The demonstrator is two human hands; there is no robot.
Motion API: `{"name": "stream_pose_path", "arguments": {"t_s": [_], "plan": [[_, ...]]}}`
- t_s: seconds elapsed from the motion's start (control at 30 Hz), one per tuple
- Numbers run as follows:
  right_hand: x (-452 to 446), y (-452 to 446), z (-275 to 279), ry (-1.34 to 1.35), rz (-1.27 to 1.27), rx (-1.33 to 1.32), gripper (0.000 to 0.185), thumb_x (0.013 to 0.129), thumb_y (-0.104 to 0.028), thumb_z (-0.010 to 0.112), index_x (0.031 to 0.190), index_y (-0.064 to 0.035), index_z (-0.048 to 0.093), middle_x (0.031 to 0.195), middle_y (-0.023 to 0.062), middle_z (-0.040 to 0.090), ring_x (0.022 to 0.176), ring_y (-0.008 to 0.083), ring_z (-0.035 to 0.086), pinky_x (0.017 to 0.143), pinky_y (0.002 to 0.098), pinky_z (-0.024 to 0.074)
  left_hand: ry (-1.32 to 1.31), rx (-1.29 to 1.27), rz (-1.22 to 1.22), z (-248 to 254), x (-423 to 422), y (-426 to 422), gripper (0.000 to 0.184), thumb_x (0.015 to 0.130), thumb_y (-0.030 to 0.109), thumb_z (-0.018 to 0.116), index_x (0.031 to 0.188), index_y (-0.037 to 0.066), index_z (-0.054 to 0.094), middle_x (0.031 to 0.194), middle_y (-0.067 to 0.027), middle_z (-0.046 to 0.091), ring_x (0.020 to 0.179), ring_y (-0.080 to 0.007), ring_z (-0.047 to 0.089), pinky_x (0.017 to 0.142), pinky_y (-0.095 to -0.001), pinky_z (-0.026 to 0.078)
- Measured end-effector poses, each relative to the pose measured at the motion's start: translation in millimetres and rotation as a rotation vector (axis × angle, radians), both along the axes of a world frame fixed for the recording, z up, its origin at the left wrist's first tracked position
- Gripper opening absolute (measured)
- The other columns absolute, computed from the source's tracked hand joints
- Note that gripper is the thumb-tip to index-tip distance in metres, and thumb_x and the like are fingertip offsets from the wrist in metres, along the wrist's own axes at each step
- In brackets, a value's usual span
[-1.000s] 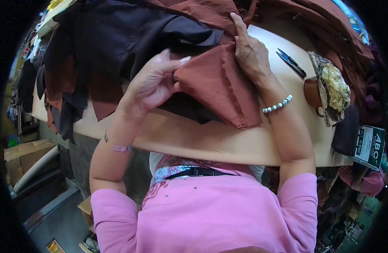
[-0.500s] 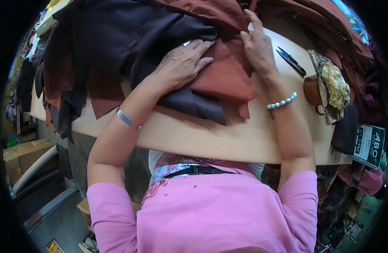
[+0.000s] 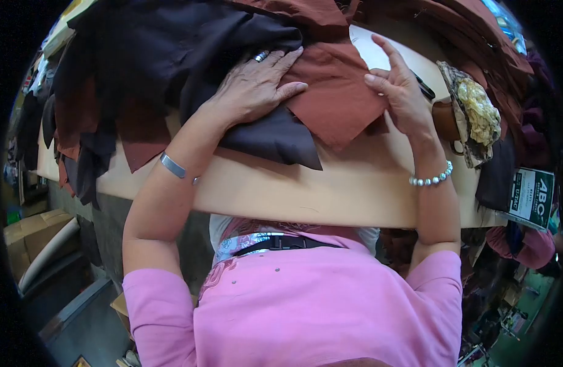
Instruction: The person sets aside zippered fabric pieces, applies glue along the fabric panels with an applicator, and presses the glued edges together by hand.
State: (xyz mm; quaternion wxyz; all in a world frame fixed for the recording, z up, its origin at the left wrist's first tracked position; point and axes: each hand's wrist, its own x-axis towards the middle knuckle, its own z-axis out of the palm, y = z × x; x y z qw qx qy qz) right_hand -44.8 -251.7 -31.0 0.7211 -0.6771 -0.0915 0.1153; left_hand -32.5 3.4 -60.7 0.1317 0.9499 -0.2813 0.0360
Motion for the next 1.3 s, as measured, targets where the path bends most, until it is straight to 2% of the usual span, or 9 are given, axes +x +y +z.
{"name": "stream_pose_path", "arguments": {"t_s": [0.13, 0.17, 0.27, 0.3, 0.4, 0.53, 0.73, 1.03, 1.3], "plan": [[-4.1, -23.8, 2.2, -0.501, -0.309, -0.973, 0.065, 0.083, 0.001, 0.056, 0.14, -0.0169, 0.031, 0.074, 0.0016, 0.056, 0.065, 0.0068, 0.05, 0.058, 0.0223, 0.0442, 0.026, 0.017, 0.011, 6.3, -0.7, 0.0, 0.065, 0.088, 0.05, 0.045, 0.141, 0.014, 0.03, 0.137, -0.0206, 0.039, 0.122, -0.038, 0.041, 0.102, -0.0415, 0.033], [-2.8, -30.3, 3.9, -0.674, -0.38, -1.102, 0.06, 0.08, -0.002, 0.056, 0.135, -0.0175, 0.036, 0.083, 0.0131, 0.062, 0.072, 0.0331, 0.062, 0.064, 0.0397, 0.0504, 0.045, 0.003, 0.007, 8.1, -1.7, 0.0, 0.064, 0.089, 0.049, 0.045, 0.141, 0.014, 0.03, 0.137, -0.0204, 0.039, 0.122, -0.038, 0.042, 0.102, -0.0413, 0.033], [0.5, -43.5, -4.0, -0.66, -0.408, -1.605, 0.056, 0.081, -0.004, 0.055, 0.133, -0.0144, 0.038, 0.09, 0.0158, 0.061, 0.08, 0.0342, 0.062, 0.069, 0.0425, 0.0507, -0.014, -0.034, -0.004, 10.3, -5.9, 1.1, 0.062, 0.089, 0.047, 0.045, 0.14, 0.014, 0.031, 0.134, -0.019, 0.042, 0.119, -0.038, 0.044, 0.102, -0.0404, 0.034], [0.9, -42.2, -6.4, -0.411, -0.366, -1.559, 0.057, 0.082, -0.006, 0.057, 0.135, -0.0121, 0.037, 0.105, 0.0186, 0.058, 0.095, 0.037, 0.056, 0.084, 0.0459, 0.0448, -0.026, -0.07, 0.011, 13.5, -10.7, -2.1, 0.054, 0.09, 0.039, 0.048, 0.136, 0.013, 0.038, 0.132, -0.0165, 0.045, 0.117, -0.036, 0.046, 0.101, -0.0397, 0.035], [-3.5, -37.5, 6.2, -0.418, -0.313, -1.511, 0.056, 0.081, -0.006, 0.059, 0.133, -0.0101, 0.038, 0.105, 0.0178, 0.057, 0.097, 0.0361, 0.055, 0.085, 0.0438, 0.0442, -0.336, -0.16, -0.189, 2.0, -6.8, -5.9, 0.038, 0.086, 0.023, 0.056, 0.121, 0.01, 0.051, 0.122, -0.0102, 0.052, 0.108, -0.0307, 0.052, 0.093, -0.0404, 0.041], [0.9, -55.9, -10.8, -0.623, -0.315, -1.279, 0.044, 0.079, -0.005, 0.06, 0.122, -0.0052, 0.049, 0.099, 0.0163, 0.057, 0.09, 0.0326, 0.056, 0.083, 0.0374, 0.0449, -0.185, -0.246, -0.201, 2.3, -13.2, -11.1, 0.03, 0.085, 0.007, 0.056, 0.114, 0.007, 0.054, 0.122, -0.0119, 0.051, 0.111, -0.0314, 0.051, 0.093, -0.0372, 0.043], [-25.1, -33.9, 27.9, -0.608, -0.246, -0.883, 0.028, 0.082, 0.002, 0.053, 0.109, -0.0029, 0.056, 0.095, 0.0155, 0.056, 0.085, 0.0321, 0.057, 0.076, 0.0386, 0.0451, -0.184, -0.265, -0.212, 1.4, -13.0, -10.6, 0.029, 0.085, 0.008, 0.055, 0.114, 0.005, 0.054, 0.121, -0.0125, 0.051, 0.11, -0.031, 0.051, 0.094, -0.0367, 0.042], [-85.3, -45.9, 11.1, -0.593, -0.114, -1.105, 0.048, 0.076, -0.004, 0.065, 0.122, -0.0097, 0.052, 0.085, 0.0127, 0.057, 0.077, 0.028, 0.057, 0.07, 0.0374, 0.0455, -0.137, -0.263, -0.206, 1.0, -11.4, -7.8, 0.03, 0.085, 0.01, 0.055, 0.115, 0.006, 0.054, 0.123, -0.0112, 0.05, 0.112, -0.0304, 0.05, 0.094, -0.0368, 0.042], [-91.2, -29.8, 11.4, -0.439, -0.192, -0.845, 0.038, 0.072, -0.006, 0.071, 0.108, -0.0094, 0.061, 0.08, 0.0088, 0.058, 0.068, 0.0205, 0.056, 0.063, 0.0325, 0.0464, -0.148, -0.275, -0.223, 0.5, -10.7, -7.3, 0.031, 0.085, 0.01, 0.056, 0.115, 0.006, 0.053, 0.124, -0.0112, 0.05, 0.113, -0.0306, 0.049, 0.095, -0.0371, 0.042]]}}
